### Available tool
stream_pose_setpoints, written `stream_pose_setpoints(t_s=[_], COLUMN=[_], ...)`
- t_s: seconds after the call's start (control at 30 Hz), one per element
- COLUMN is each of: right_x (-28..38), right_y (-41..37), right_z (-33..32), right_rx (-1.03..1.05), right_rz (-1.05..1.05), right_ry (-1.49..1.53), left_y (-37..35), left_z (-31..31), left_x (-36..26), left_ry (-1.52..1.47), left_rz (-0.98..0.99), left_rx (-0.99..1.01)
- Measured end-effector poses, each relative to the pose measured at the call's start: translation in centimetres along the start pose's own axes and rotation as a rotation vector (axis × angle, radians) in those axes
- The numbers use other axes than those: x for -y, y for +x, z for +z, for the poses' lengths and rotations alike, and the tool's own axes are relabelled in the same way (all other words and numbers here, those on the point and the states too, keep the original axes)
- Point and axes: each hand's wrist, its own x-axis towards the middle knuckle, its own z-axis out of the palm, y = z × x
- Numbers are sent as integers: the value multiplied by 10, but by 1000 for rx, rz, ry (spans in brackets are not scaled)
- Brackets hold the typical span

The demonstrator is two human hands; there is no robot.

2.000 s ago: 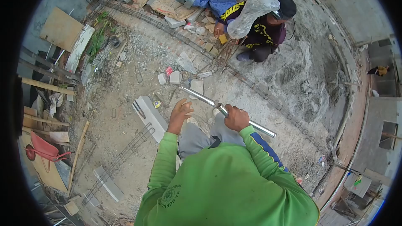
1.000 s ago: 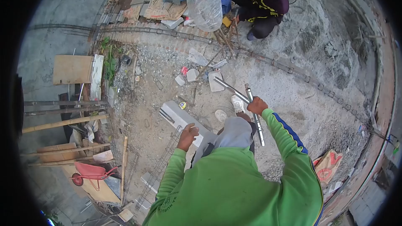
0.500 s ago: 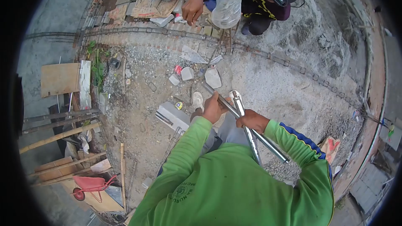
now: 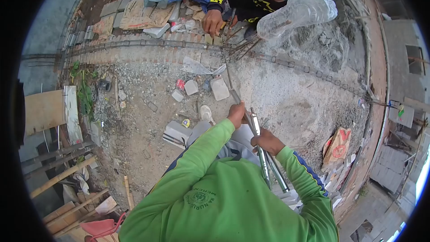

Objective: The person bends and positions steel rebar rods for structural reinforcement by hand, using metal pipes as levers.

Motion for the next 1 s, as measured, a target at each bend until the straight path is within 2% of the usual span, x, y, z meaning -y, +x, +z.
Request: stream_pose_setpoints(t_s=[0.1,0.17,0.2,0.3,0.33,0.4,0.47,0.5,0.57,0.63,0.67,0.7,0.73,0.77,0.8,0.83,0.87,0.9,0.93,0.97,1.0], right_x=[8,13,14,10,17,39,30,29,36,52,42,49,58,62,46,66,95,116,105,97,85], right_y=[-10,-21,-30,-53,-64,-94,-110,-115,-119,-122,-112,-105,-98,-91,-65,-58,-43,-34,-15,-4,0], right_z=[3,3,1,-7,-9,-11,-17,-20,-12,4,14,27,45,61,78,90,100,111,119,123,126], right_rx=[-55,-82,-59,-25,-10,39,104,167,195,216,217,213,121,25,-65,-81,-148,-207,-328,-346,-476], right_rz=[-46,-82,-72,-105,-149,-64,-68,-71,-80,-180,-338,-336,-383,-419,-336,-310,-90,132,36,36,-200], right_ry=[-40,-67,-72,-89,-138,-147,-136,-143,-182,-298,-385,-380,-453,-523,-457,-441,-361,-277,-170,-180,-280], left_y=[-11,6,45,63,59,47,-2,-6,-19,-9,-7,-12,-16,-22,-30,-35,-44,-45,-41,-30,-22], left_z=[5,4,-8,-10,-6,-1,14,16,13,1,-6,-11,-14,-19,-24,-30,-40,-57,-67,-65,-60], left_x=[-12,5,33,47,38,19,-17,-26,-37,-33,-33,-44,-53,-59,-61,-61,-61,-56,-40,-35,-49], left_ry=[2,25,251,471,534,614,288,307,200,305,217,137,-30,-14,-143,-273,-163,-306,-285,-269,-277], left_rz=[11,5,183,347,336,330,69,79,-27,0,-41,-82,-186,-203,-304,-408,-495,-669,-641,-596,-599], left_rx=[-62,-117,-129,-169,-215,-260,-247,-239,-222,-210,-165,-118,-115,-106,-34,36,143,331,291,258,275])
